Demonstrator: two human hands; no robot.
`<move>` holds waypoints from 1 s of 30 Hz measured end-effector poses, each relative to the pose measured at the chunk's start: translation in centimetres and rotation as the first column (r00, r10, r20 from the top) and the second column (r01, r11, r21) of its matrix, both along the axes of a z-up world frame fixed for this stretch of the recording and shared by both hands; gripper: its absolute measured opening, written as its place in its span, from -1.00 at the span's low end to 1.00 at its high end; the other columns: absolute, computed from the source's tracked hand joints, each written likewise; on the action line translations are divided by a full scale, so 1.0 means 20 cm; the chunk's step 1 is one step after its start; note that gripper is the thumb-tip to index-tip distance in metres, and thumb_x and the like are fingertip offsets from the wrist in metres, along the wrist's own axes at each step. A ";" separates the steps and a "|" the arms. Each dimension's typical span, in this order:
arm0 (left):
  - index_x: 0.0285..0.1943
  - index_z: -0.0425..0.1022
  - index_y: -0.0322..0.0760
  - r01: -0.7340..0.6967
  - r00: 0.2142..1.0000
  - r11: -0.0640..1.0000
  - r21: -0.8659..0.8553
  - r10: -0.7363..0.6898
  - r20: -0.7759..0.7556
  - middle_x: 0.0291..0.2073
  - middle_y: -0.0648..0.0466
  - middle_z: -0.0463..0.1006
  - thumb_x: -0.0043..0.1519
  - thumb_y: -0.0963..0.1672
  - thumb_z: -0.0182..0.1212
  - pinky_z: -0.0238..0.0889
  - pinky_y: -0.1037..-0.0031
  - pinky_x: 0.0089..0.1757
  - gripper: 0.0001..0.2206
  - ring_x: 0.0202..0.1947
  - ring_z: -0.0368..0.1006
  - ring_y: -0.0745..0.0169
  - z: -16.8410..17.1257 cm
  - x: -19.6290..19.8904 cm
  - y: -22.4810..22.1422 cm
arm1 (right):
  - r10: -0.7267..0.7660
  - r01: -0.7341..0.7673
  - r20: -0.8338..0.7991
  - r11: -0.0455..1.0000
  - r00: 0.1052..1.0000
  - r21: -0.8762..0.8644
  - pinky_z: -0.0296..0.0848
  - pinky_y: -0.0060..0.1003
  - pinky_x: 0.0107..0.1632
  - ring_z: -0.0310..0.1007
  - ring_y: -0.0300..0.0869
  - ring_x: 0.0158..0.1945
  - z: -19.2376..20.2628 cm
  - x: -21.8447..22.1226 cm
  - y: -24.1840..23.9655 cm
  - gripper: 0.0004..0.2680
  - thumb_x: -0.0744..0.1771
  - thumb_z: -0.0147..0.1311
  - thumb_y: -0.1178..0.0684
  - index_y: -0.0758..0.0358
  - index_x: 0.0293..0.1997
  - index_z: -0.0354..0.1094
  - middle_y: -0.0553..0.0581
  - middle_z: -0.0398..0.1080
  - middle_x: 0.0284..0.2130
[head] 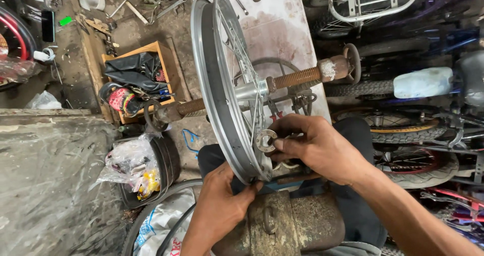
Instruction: Repairing a bicycle wheel by adjusting or replacing spokes on a truing stand.
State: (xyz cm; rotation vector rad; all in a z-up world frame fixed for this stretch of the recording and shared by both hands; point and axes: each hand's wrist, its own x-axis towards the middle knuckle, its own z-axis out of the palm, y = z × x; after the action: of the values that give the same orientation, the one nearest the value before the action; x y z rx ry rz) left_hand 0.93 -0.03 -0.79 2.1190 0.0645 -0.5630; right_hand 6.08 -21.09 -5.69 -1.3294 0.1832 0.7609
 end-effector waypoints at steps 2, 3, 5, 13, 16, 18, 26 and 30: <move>-0.05 0.60 -0.29 -0.002 1.000 1.000 0.019 0.003 -0.009 -0.11 -0.03 0.71 0.05 -0.18 0.34 0.39 0.35 -0.03 -0.72 -0.05 0.64 0.03 0.00 0.00 0.00 | -0.026 0.027 -0.029 0.999 0.999 0.029 0.67 -0.24 -0.04 0.65 -0.09 -0.10 -0.02 -0.01 0.00 -0.71 0.31 0.08 0.21 0.52 0.14 0.34 0.27 0.54 -0.10; -0.04 0.60 -0.28 -0.003 1.000 0.999 0.037 0.004 -0.020 -0.11 -0.03 0.71 0.04 -0.18 0.35 0.39 0.34 -0.03 -0.72 -0.05 0.64 0.02 0.00 0.00 0.00 | -0.052 0.056 -0.060 0.997 0.997 0.056 0.66 -0.24 -0.03 0.66 -0.07 -0.09 -0.03 -0.01 -0.01 -0.70 0.31 0.06 0.23 0.51 0.16 0.30 0.27 0.53 -0.09; -0.04 0.60 -0.27 -0.019 0.998 0.999 0.042 0.021 -0.051 -0.14 -0.02 0.72 0.03 -0.17 0.35 0.41 0.33 -0.05 -0.71 -0.08 0.66 0.03 -0.01 0.00 0.00 | -0.058 0.060 -0.096 0.998 0.994 0.020 0.65 -0.22 -0.05 0.65 -0.05 -0.11 0.00 0.00 0.00 -0.70 0.31 0.06 0.23 0.51 0.17 0.30 0.30 0.53 -0.11; -0.03 0.58 -0.28 -0.022 0.998 0.998 0.062 0.026 -0.063 -0.14 -0.05 0.71 0.02 -0.16 0.39 0.37 0.31 -0.04 -0.68 -0.07 0.63 -0.02 0.00 0.00 0.00 | -0.063 0.068 -0.034 0.983 0.997 0.170 0.57 -0.21 0.03 0.59 -0.07 -0.01 -0.07 -0.02 -0.02 -0.66 0.33 0.02 0.24 0.55 0.25 0.28 0.30 0.50 0.02; -0.01 0.57 -0.30 0.008 1.000 1.000 0.009 -0.008 0.012 -0.11 -0.08 0.71 0.04 -0.17 0.37 0.38 0.32 -0.03 -0.68 -0.03 0.63 -0.04 -0.01 -0.01 0.01 | -0.096 0.121 -0.164 0.982 0.982 0.147 0.66 -0.18 0.01 0.62 0.00 -0.07 -0.08 -0.02 -0.01 -0.67 0.34 0.00 0.20 0.56 0.24 0.28 0.34 0.50 0.01; 0.02 0.56 -0.29 -0.006 1.000 1.000 -0.024 0.006 0.011 -0.13 -0.07 0.70 0.03 -0.18 0.38 0.39 0.32 -0.05 -0.65 -0.05 0.63 -0.01 -0.01 -0.02 0.01 | -0.120 0.159 -0.224 0.974 0.967 0.164 0.64 -0.18 0.01 0.61 0.00 -0.07 -0.09 -0.02 -0.01 -0.67 0.35 0.00 0.17 0.57 0.25 0.27 0.37 0.50 0.01; 0.06 0.52 -0.28 -0.045 0.997 0.992 -0.114 0.036 -0.075 -0.25 -0.08 0.72 0.05 -0.22 0.33 0.42 0.37 -0.17 -0.64 -0.25 0.66 0.11 0.02 -0.02 0.02 | -0.166 0.182 -0.226 0.982 0.960 0.055 0.64 -0.19 -0.03 0.62 0.01 -0.08 -0.02 -0.02 0.01 -0.67 0.35 0.00 0.15 0.56 0.24 0.25 0.41 0.50 -0.04; 0.08 0.49 -0.28 -0.039 0.992 0.997 -0.062 0.031 -0.119 -0.29 -0.08 0.72 0.06 -0.23 0.32 0.43 0.35 -0.21 -0.63 -0.29 0.68 0.16 0.04 -0.02 0.01 | -0.165 0.171 -0.158 0.985 0.974 0.026 0.57 -0.20 -0.02 0.62 -0.03 -0.06 -0.02 -0.02 0.02 -0.67 0.36 0.01 0.14 0.57 0.22 0.27 0.39 0.51 -0.01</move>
State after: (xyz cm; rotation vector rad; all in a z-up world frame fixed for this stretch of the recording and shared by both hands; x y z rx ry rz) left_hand 0.58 0.26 0.06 2.0168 0.1480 -0.6607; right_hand 5.58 -20.78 -6.16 -1.2002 0.3983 0.7202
